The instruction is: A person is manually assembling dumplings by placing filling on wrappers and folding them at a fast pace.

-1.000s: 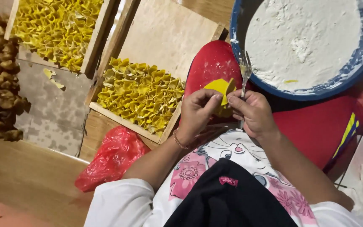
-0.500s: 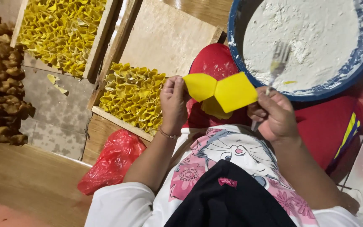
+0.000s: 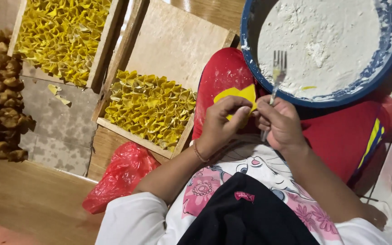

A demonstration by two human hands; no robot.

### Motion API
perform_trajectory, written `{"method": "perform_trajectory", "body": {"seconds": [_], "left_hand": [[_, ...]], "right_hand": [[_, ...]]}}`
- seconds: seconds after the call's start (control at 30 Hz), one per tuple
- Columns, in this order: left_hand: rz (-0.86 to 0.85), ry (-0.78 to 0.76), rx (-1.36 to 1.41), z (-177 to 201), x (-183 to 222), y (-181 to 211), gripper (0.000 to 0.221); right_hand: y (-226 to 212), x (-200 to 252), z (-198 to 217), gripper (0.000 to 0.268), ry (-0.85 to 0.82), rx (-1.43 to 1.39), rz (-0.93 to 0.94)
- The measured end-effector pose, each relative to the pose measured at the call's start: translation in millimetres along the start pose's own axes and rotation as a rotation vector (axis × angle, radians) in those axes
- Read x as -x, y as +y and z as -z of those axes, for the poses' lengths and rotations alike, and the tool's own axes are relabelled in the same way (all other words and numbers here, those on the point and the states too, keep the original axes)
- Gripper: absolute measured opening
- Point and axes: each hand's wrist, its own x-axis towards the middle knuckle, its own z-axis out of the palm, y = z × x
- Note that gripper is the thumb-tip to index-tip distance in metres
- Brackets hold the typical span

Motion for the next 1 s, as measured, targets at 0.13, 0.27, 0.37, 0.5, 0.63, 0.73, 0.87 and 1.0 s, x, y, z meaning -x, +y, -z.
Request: {"method": "perform_trajectory", "body": {"seconds": [0.13, 0.27, 0.37, 0.5, 0.63, 0.73, 0.87, 1.0], "left_hand": [[0.109, 0.041, 0.053, -3, 3, -2, 0.008], [0.221, 0.082, 0.082, -5, 3, 7, 0.01], [0.231, 0.11, 0.099, -7, 5, 0, 0.007], [0.231, 0.121, 0.126, -8, 6, 1, 0.006], [0.227, 0.118, 0.13, -5, 6, -4, 0.003], [0.336, 0.109, 0.227, -4, 4, -7, 0.005], [0.33, 0.124, 0.294, -3, 3, -9, 0.004], [0.28, 0.112, 0.252, 0, 1, -4, 0.002]], "right_hand": [[-2, 4, -11, 0.016, 0.03, 0.042, -0.013], [-6, 11, -25, 0.013, 0.061, 0.105, 0.035], [-6, 11, -29, 0.013, 0.06, 0.152, 0.086], [-9, 14, -34, 0.011, 0.06, 0.182, 0.125], [-1, 10, -27, 0.013, 0.048, 0.196, 0.129], [-3, 11, -28, 0.013, 0.053, 0.216, 0.138], [-3, 11, -27, 0.011, 0.052, 0.309, 0.19], [-4, 13, -21, 0.009, 0.065, 0.498, 0.255]]}}
